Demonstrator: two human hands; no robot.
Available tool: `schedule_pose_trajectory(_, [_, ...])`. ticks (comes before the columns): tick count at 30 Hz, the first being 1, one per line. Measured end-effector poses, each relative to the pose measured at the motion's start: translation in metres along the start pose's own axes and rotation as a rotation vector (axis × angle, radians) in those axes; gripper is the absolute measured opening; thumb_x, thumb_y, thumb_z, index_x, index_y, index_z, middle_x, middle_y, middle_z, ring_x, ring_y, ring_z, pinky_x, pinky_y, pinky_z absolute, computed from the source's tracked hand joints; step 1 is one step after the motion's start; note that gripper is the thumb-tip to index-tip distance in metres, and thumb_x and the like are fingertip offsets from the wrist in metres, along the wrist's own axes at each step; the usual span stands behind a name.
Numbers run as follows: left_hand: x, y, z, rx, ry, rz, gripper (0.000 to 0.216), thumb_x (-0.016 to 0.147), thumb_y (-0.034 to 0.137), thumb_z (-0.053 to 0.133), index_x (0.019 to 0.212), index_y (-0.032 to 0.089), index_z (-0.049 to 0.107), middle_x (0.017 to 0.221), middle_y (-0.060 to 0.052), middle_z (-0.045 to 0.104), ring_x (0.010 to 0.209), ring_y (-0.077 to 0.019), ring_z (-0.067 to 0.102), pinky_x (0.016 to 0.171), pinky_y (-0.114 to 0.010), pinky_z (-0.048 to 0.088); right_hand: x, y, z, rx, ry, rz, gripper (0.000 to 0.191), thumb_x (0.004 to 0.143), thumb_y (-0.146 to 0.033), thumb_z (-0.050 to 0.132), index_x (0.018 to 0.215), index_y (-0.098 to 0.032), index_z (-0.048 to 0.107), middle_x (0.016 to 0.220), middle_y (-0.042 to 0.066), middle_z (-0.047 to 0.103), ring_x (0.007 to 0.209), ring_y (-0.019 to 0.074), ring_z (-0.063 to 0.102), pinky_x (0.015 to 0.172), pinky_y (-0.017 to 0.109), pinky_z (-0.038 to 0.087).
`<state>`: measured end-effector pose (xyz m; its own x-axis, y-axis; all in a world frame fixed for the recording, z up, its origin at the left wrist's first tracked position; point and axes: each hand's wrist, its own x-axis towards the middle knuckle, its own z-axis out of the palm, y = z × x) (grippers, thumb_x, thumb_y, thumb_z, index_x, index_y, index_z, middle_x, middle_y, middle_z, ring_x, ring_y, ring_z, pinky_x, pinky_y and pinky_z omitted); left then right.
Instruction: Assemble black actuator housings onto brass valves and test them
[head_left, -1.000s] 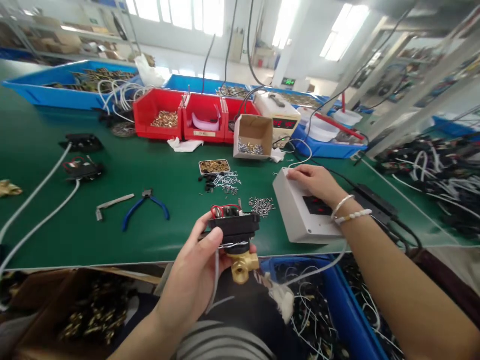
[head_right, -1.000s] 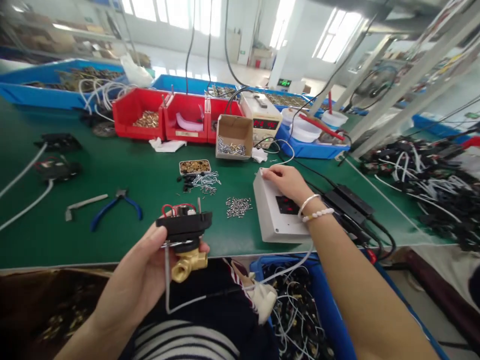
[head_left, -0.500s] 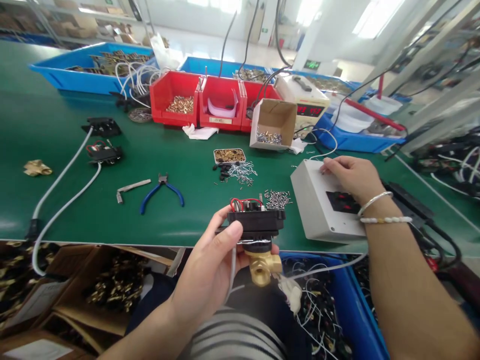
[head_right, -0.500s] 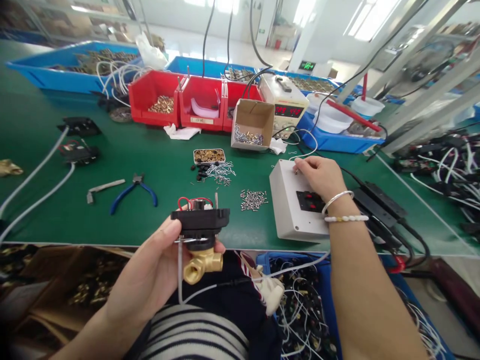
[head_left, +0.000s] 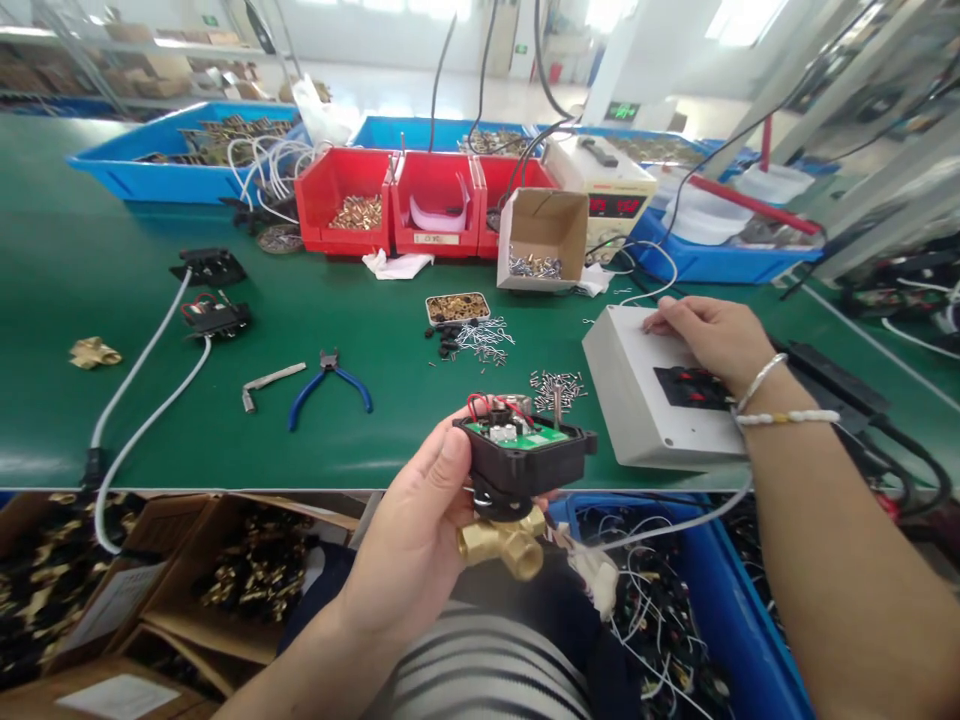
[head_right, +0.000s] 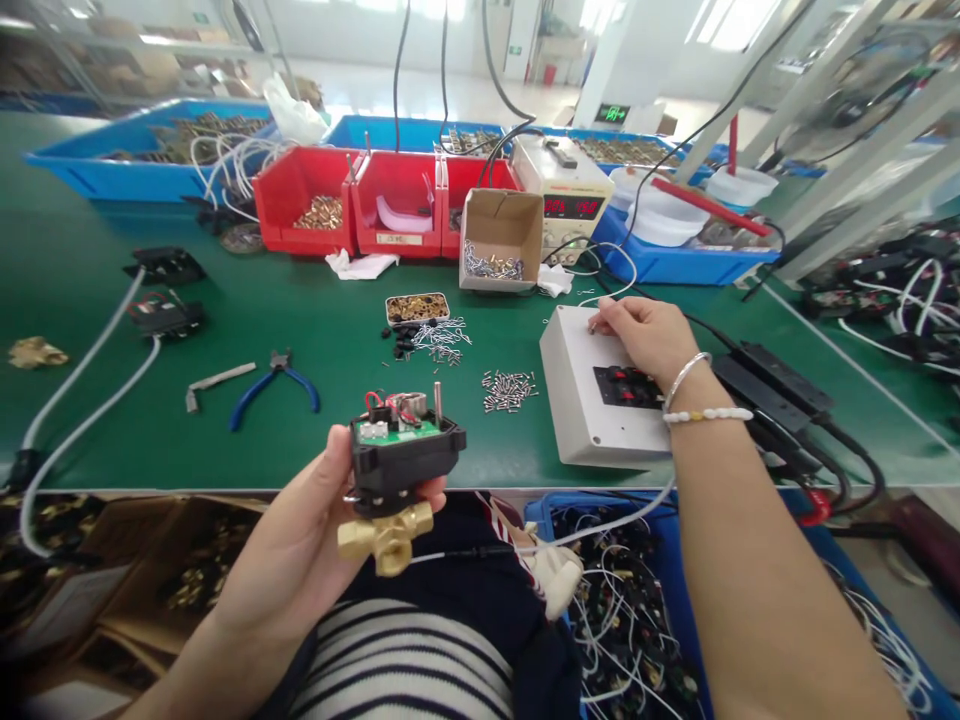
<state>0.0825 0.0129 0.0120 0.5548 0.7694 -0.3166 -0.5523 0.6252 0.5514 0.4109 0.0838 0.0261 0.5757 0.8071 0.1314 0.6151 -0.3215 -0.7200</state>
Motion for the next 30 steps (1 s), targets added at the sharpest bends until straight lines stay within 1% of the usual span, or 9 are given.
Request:
schedule_pose_trajectory(2, [-0.002,0.0006,0.0007,-0.017,-0.022,-0.059,0.042,0.089,0.05,0.066,0.109,0.013,0.072,0.092,-0.012,0.078,0.083,-0.0226,0.075,0.076,-0.029,0.06,0.0016,0.0003,0.0014,0.015,0.014,0.026,0.042,0.105,-0.011,0.052,0.067,-0.01,0.07,0.075,0.009,0.069,0.071,0.0155,0.065,0.074,0.022,0.048])
schedule_pose_trajectory(4, [-0.0034,0.0013,0.0021,-0.047,-0.044,-0.073,0.04,0.091,0.048,0.064,0.104,0.012,0.074,0.093,-0.012,0.078,0.084,-0.0221,0.075,0.077,-0.029,0.061,0.0024,0.0003,0.0014,0.027,0.021,0.039,0.046,0.107,-0.013,0.05,0.065,-0.009,0.069,0.074,0.01,0.068,0.069,0.015,0.064,0.073,0.022,0.048])
schedule_pose_trajectory(7, [-0.0034,0.0018,0.0045,-0.069,-0.084,-0.074,0.039,0.095,0.046,0.058,0.098,0.011,0.076,0.086,-0.012,0.079,0.079,-0.02,0.076,0.074,-0.026,0.06,0.0015,0.0006,0.0001,0.032,0.019,0.027,0.043,0.106,-0.01,0.052,0.068,-0.009,0.071,0.074,0.008,0.068,0.069,0.014,0.063,0.072,0.021,0.046])
schedule_pose_trajectory(10, [-0.0017,0.0018,0.0058,-0.062,-0.096,-0.083,0.046,0.099,0.046,0.049,0.091,0.01,0.077,0.078,-0.011,0.078,0.072,-0.0182,0.075,0.07,-0.024,0.06,-0.0002,0.0015,-0.0006,0.036,0.003,-0.013,0.038,0.105,-0.007,0.053,0.073,-0.009,0.073,0.072,0.006,0.067,0.069,0.0128,0.061,0.07,0.02,0.043])
schedule_pose_trajectory(14, [0.0002,0.002,0.0055,-0.068,-0.089,-0.088,0.049,0.101,0.044,0.045,0.09,0.009,0.078,0.079,-0.012,0.078,0.072,-0.018,0.075,0.071,-0.025,0.06,-0.0004,0.0018,-0.0001,0.048,-0.017,-0.048,0.036,0.105,-0.005,0.052,0.075,-0.009,0.073,0.072,0.005,0.066,0.067,0.0122,0.058,0.071,0.02,0.043])
schedule_pose_trajectory(19, [-0.0003,0.0028,0.0052,-0.08,-0.087,-0.1,0.039,0.098,0.037,0.053,0.089,0.008,0.078,0.079,-0.011,0.078,0.072,-0.0171,0.075,0.071,-0.024,0.061,-0.0007,-0.0001,-0.0011,0.058,-0.024,-0.049,0.036,0.103,-0.003,0.052,0.073,-0.009,0.072,0.073,0.006,0.068,0.066,0.0118,0.058,0.07,0.02,0.043])
schedule_pose_trajectory(24, [-0.0019,0.0017,0.0028,-0.1,-0.108,-0.108,0.051,0.102,0.043,0.044,0.09,0.008,0.078,0.081,-0.011,0.079,0.074,-0.0179,0.076,0.072,-0.024,0.06,-0.0012,0.0002,-0.0023,0.059,-0.03,-0.054,0.036,0.103,-0.002,0.053,0.073,-0.009,0.072,0.073,0.005,0.068,0.066,0.011,0.058,0.069,0.019,0.042])
schedule_pose_trajectory(30, [-0.0009,0.0011,-0.0003,-0.086,-0.081,-0.108,0.052,0.103,0.042,0.04,0.089,0.008,0.077,0.081,-0.011,0.079,0.074,-0.018,0.076,0.072,-0.024,0.06,0.0002,0.002,-0.0022,0.053,-0.035,-0.062,0.036,0.103,-0.002,0.053,0.074,-0.009,0.072,0.076,0.006,0.069,0.068,0.0121,0.06,0.07,0.02,0.043])
